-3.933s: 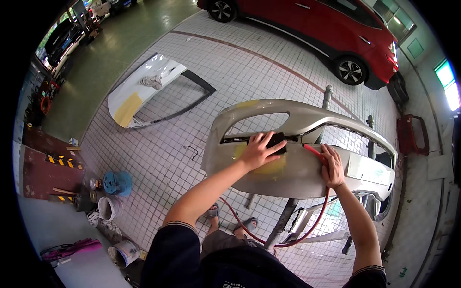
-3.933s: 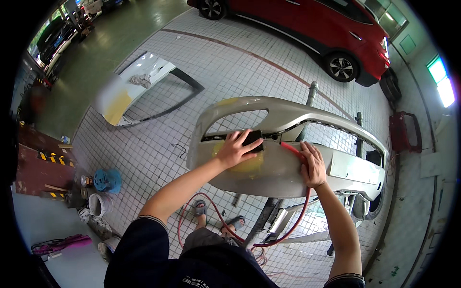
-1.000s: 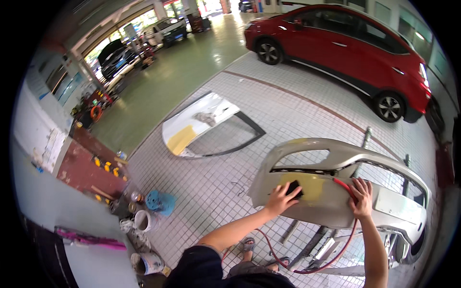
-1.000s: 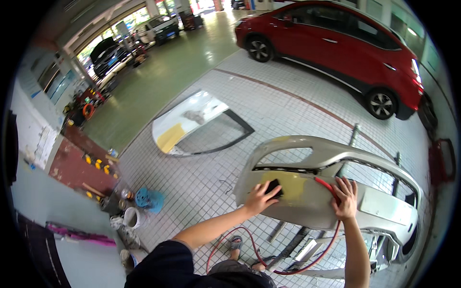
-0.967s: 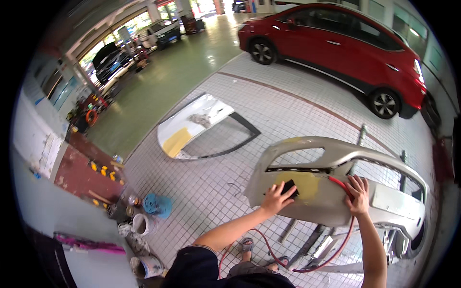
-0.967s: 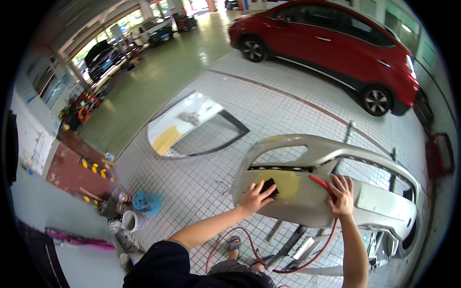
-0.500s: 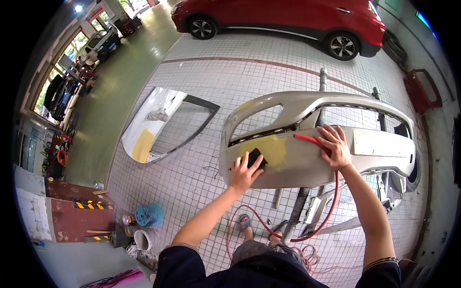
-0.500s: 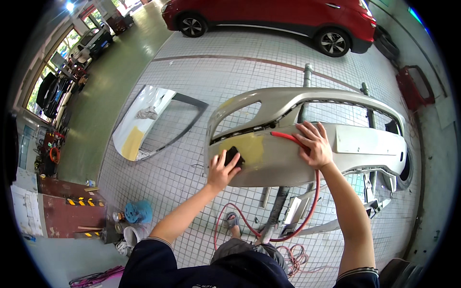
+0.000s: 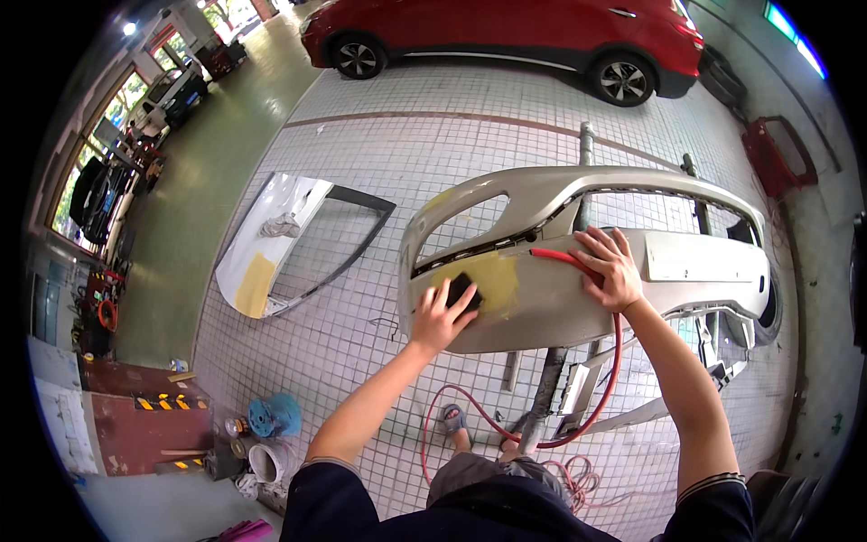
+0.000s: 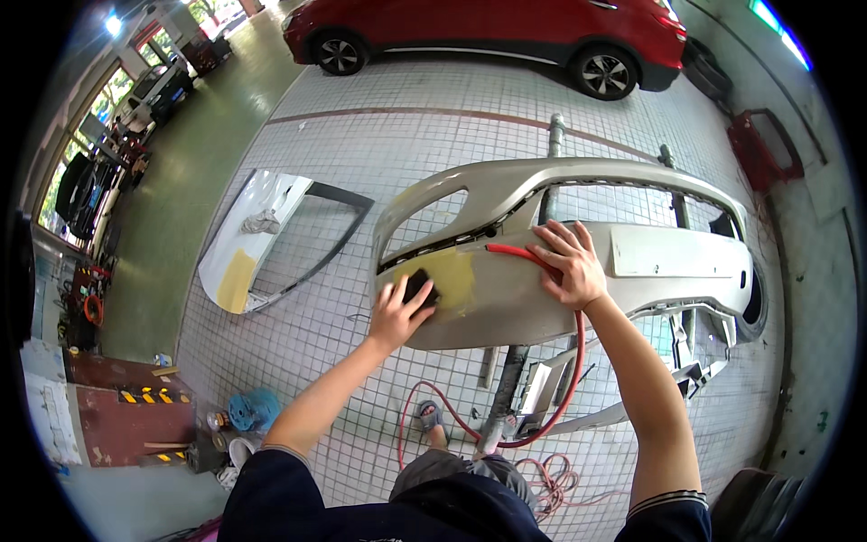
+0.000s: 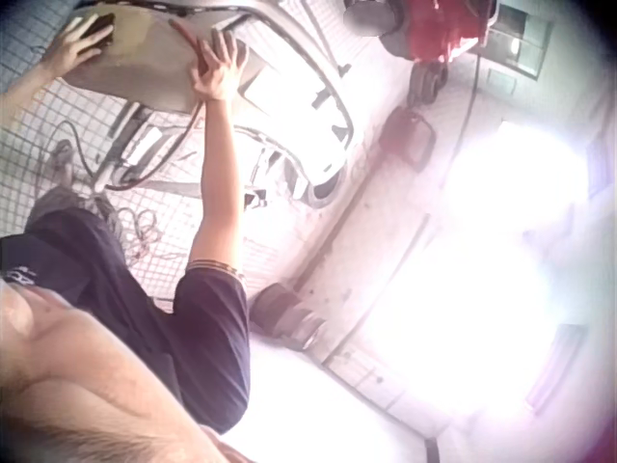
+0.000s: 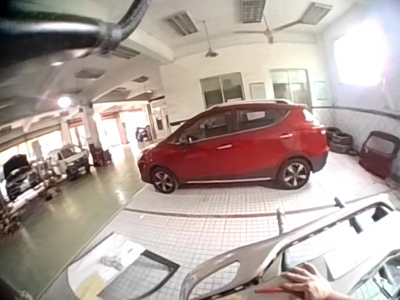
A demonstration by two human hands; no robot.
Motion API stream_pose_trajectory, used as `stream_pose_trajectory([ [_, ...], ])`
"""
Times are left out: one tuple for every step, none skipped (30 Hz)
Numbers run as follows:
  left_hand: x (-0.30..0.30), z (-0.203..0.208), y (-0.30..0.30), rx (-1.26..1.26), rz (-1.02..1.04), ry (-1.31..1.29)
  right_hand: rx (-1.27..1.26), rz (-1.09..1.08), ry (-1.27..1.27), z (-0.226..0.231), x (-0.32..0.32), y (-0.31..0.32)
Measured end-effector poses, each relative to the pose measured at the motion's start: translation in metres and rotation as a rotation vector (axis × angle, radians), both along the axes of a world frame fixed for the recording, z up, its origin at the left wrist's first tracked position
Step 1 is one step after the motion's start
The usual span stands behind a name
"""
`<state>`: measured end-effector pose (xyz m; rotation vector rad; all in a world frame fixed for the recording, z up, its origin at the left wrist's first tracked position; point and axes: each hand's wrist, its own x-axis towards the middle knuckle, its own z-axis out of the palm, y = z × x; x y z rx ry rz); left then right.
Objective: The person sands a detached car bumper mounted on a stand using a sanding block and an air hose. They repeatedly rub the sanding block over the surface while holding the hose, occasionally pausing to reposition the bumper or adjust their grip.
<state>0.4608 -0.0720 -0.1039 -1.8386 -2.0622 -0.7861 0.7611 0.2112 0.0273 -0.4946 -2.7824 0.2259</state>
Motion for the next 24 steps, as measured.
stream_pose_trajectory([
  [0.002, 0.010, 0.023, 0.006, 0.017, -0.014, 0.006, 0.004, 0.000, 0.001, -0.002, 0.000],
  [0.002, 0.015, 0.044, 0.016, 0.059, -0.035, 0.003, 0.016, 0.006, 0.000, -0.005, 0.000],
  [0.002, 0.019, 0.065, 0.027, 0.102, -0.058, 0.001, 0.030, 0.006, -0.001, -0.009, 0.000],
  [0.004, 0.017, 0.070, 0.034, 0.112, -0.069, 0.002, 0.030, 0.004, -0.002, -0.006, 0.002],
  [0.006, 0.014, 0.073, 0.040, 0.125, -0.079, 0.005, 0.035, 0.002, -0.005, -0.004, 0.005],
  [0.009, 0.012, 0.077, 0.042, 0.132, -0.089, -0.003, 0.026, 0.000, -0.004, -0.002, 0.004],
  [0.011, 0.008, 0.069, 0.069, 0.123, -0.079, -0.008, 0.027, -0.004, -0.004, -0.001, 0.003],
  [0.012, 0.004, 0.053, 0.088, 0.108, -0.081, -0.010, 0.031, -0.003, -0.005, -0.004, 0.004],
  [0.019, -0.003, 0.031, 0.080, 0.073, -0.100, -0.013, 0.014, -0.014, -0.003, 0.001, 0.002],
  [0.022, -0.008, 0.011, 0.067, 0.053, -0.095, 0.007, 0.006, -0.016, 0.000, 0.004, 0.004],
  [0.025, -0.011, -0.007, 0.046, 0.036, -0.099, 0.003, -0.002, -0.019, 0.000, 0.006, 0.004],
  [0.024, -0.006, -0.013, 0.013, 0.048, -0.070, 0.001, 0.000, -0.025, -0.002, 0.003, 0.000],
  [0.022, -0.002, -0.016, -0.013, 0.056, -0.037, -0.003, -0.002, -0.027, -0.002, 0.001, -0.001],
  [0.020, 0.001, -0.006, -0.049, 0.072, -0.008, 0.003, -0.005, -0.025, 0.000, 0.001, 0.002],
  [0.017, 0.006, 0.010, -0.028, 0.096, -0.030, 0.005, 0.000, -0.024, 0.001, -0.002, 0.000],
  [0.014, 0.011, 0.027, -0.008, 0.118, -0.052, 0.007, 0.002, -0.025, 0.002, -0.005, 0.000],
  [0.012, 0.015, 0.044, 0.014, 0.136, -0.077, 0.008, 0.008, -0.019, -0.001, -0.006, 0.001],
  [0.012, 0.015, 0.056, 0.021, 0.158, -0.081, 0.010, 0.014, -0.013, -0.003, -0.007, 0.003],
  [0.012, 0.015, 0.069, 0.031, 0.181, -0.086, 0.013, 0.020, -0.007, -0.004, -0.009, 0.004],
  [0.011, 0.015, 0.070, 0.046, 0.183, -0.099, 0.009, 0.027, -0.007, -0.006, -0.012, 0.004],
  [0.013, 0.008, 0.063, 0.057, 0.163, -0.121, 0.008, 0.021, -0.011, -0.006, -0.011, 0.006],
  [0.019, 0.002, 0.050, 0.056, 0.137, -0.126, 0.002, 0.018, -0.009, -0.005, -0.008, 0.006],
  [0.022, -0.004, 0.035, 0.043, 0.116, -0.141, -0.003, 0.015, -0.013, -0.006, -0.007, 0.005],
  [0.024, -0.006, 0.021, 0.029, 0.089, -0.125, -0.009, 0.004, -0.020, -0.005, -0.001, 0.003],
])
